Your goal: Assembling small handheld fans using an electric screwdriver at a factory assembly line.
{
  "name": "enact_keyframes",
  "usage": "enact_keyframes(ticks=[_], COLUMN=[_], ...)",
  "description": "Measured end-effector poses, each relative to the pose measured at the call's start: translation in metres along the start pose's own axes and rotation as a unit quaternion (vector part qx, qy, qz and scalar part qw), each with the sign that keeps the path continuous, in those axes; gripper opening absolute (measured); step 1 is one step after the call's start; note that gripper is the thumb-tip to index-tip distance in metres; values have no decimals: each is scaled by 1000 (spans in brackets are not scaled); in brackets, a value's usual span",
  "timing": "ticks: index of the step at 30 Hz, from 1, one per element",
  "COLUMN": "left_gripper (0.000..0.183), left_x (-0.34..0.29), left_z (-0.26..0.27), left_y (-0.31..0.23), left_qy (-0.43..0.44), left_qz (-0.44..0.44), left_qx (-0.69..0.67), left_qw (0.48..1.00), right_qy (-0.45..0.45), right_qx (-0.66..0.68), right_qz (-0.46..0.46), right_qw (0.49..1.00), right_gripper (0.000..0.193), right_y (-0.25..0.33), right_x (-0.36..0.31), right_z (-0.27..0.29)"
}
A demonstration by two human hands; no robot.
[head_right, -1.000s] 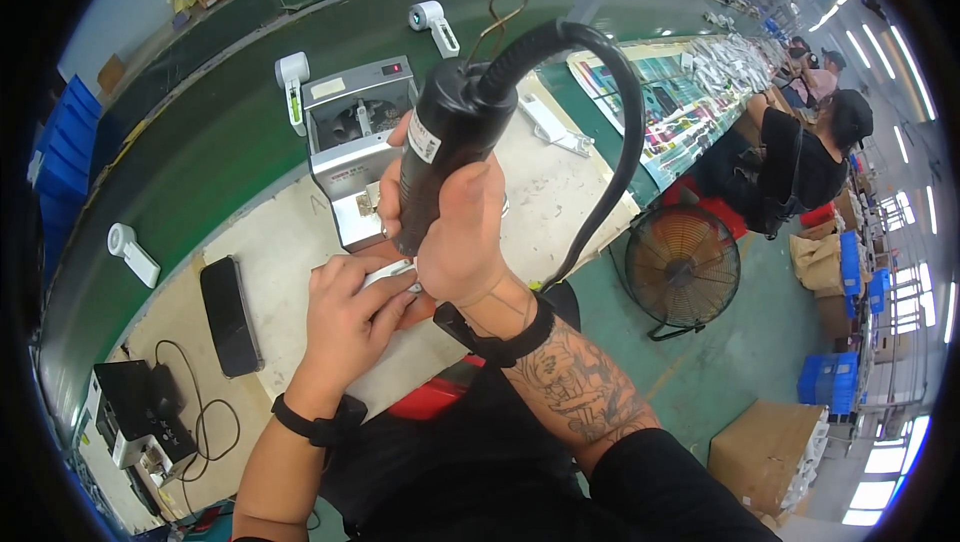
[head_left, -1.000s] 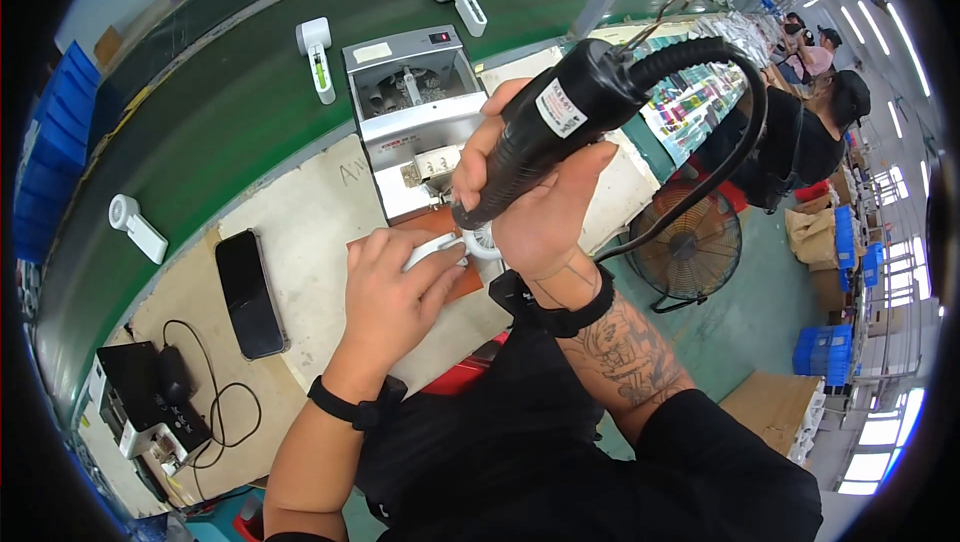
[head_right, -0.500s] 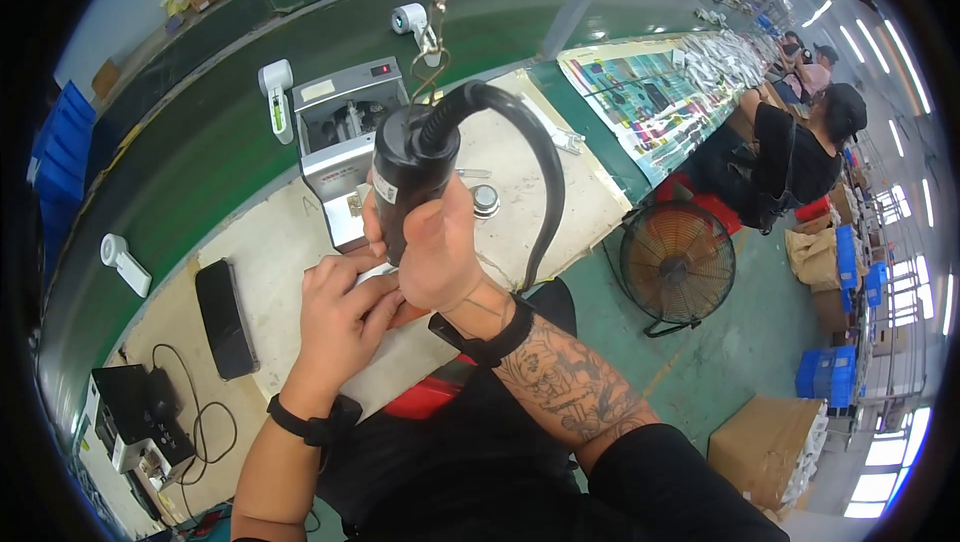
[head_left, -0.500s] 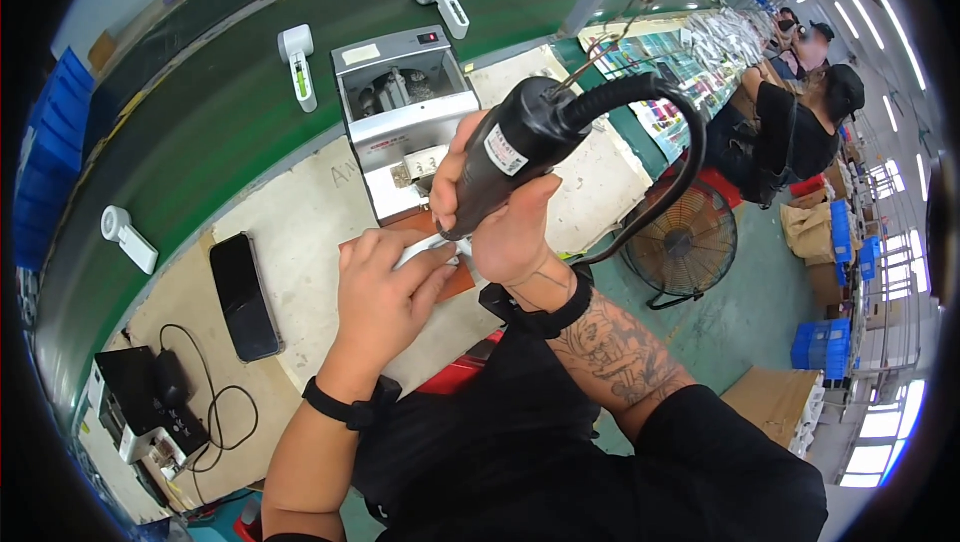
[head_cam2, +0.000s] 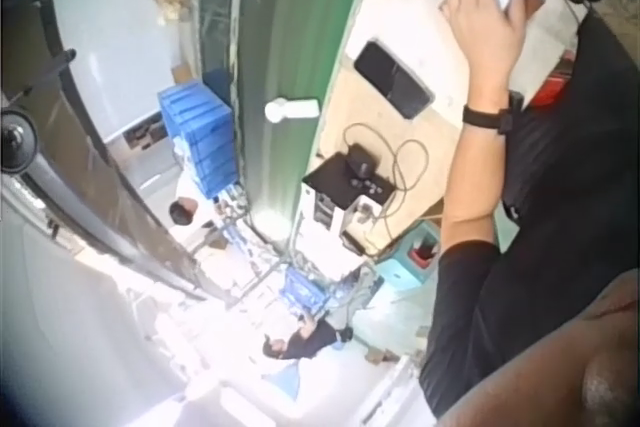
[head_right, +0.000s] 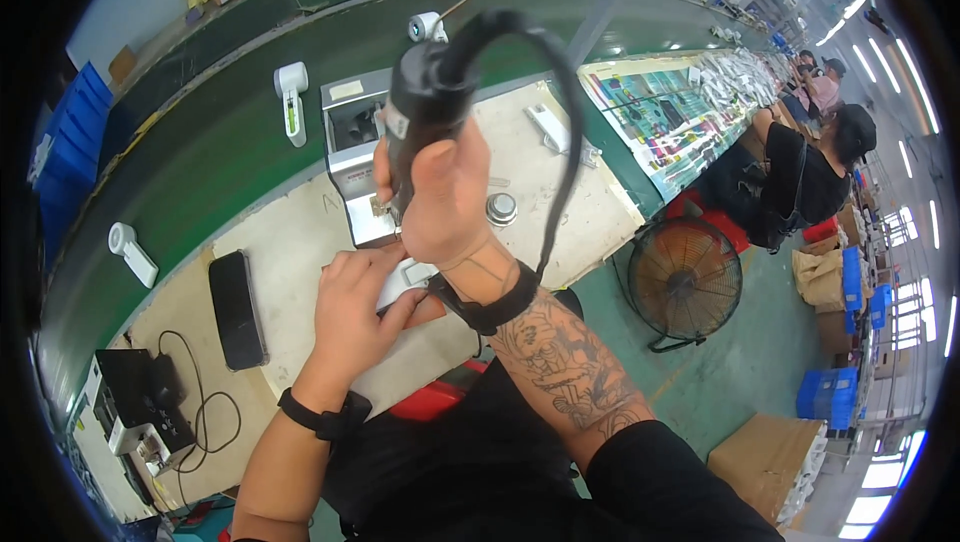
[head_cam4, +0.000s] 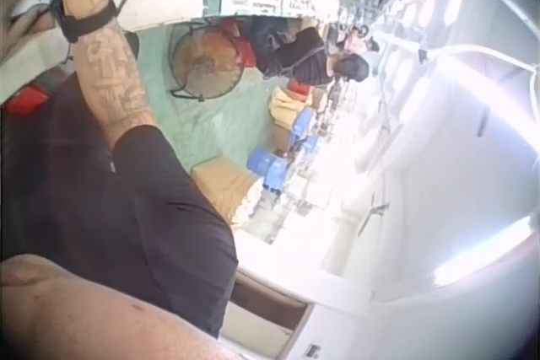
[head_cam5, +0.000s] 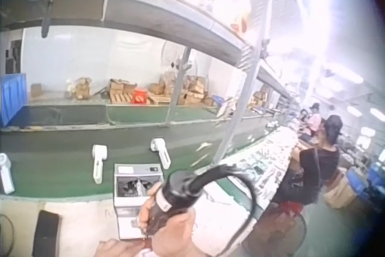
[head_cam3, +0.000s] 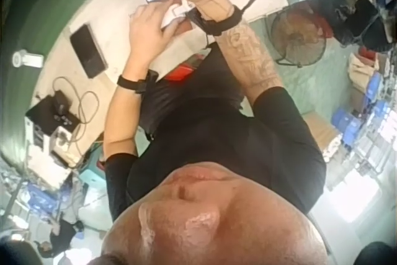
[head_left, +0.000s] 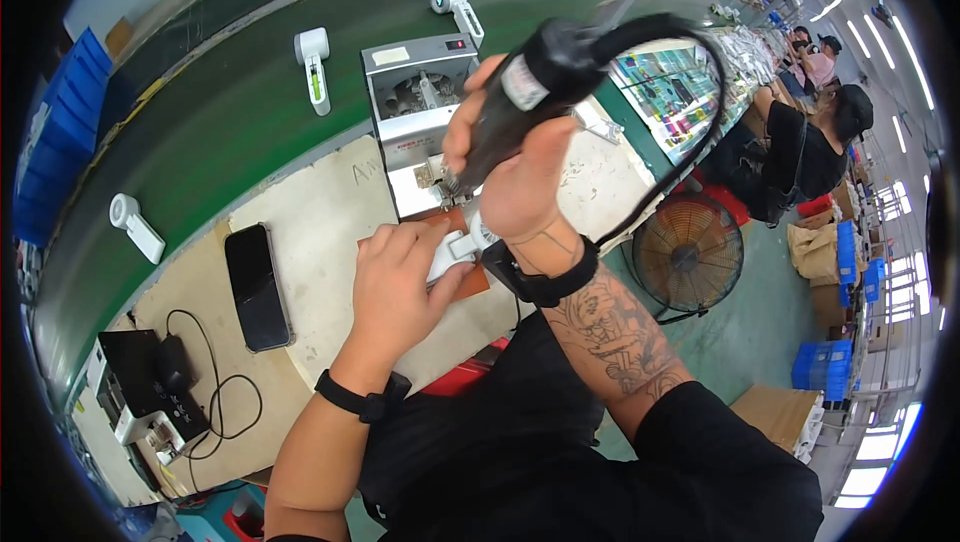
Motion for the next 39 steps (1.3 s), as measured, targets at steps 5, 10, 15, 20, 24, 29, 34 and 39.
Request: enact_keyframes(ticks=[5,10,15,20,24,29,34,39], left_gripper=[47,45,39,41,40,40,39,41], left_x=[-1,2,1,1,1,1,3,1], left_z=[-1,-1,-3,-2,-4,-5,-7,0], left_y=[0,-2,-2,-5,-4,-5,-5,-9], left_qy=[9,10,-8,8,14,11,-3,11], left_qz=[8,-2,0,3,1,4,-11,-5], left_qx=[5,16,12,12,11,13,14,15], left_qw=[1000,1000,1000,1000,1000,1000,1000,1000], right_qy=[-10,-10,-4,-6,-5,-4,7,8], right_qx=[10,88,26,23,22,20,19,55], right_qz=[-38,-47,-57,-62,-66,-73,-94,-91], right_qw=[999,995,998,998,998,997,995,994], right_gripper=[106,110,113,112,112,109,109,106], right_y=[-3,14,24,22,15,6,8,6], right_x=[-17,-41,-51,-57,-59,-67,-72,-75], right_z=[6,17,19,21,20,22,16,9])
Point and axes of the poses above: each hand's wrist, its own x-axis towards the middle knuckle, its own z-axis out of the back of the hand, y = z × x, the point moved 9 cm from there along x, towards the middle knuckle, and after that the axes turned 4 degrees about x, right-handed, at the moved point
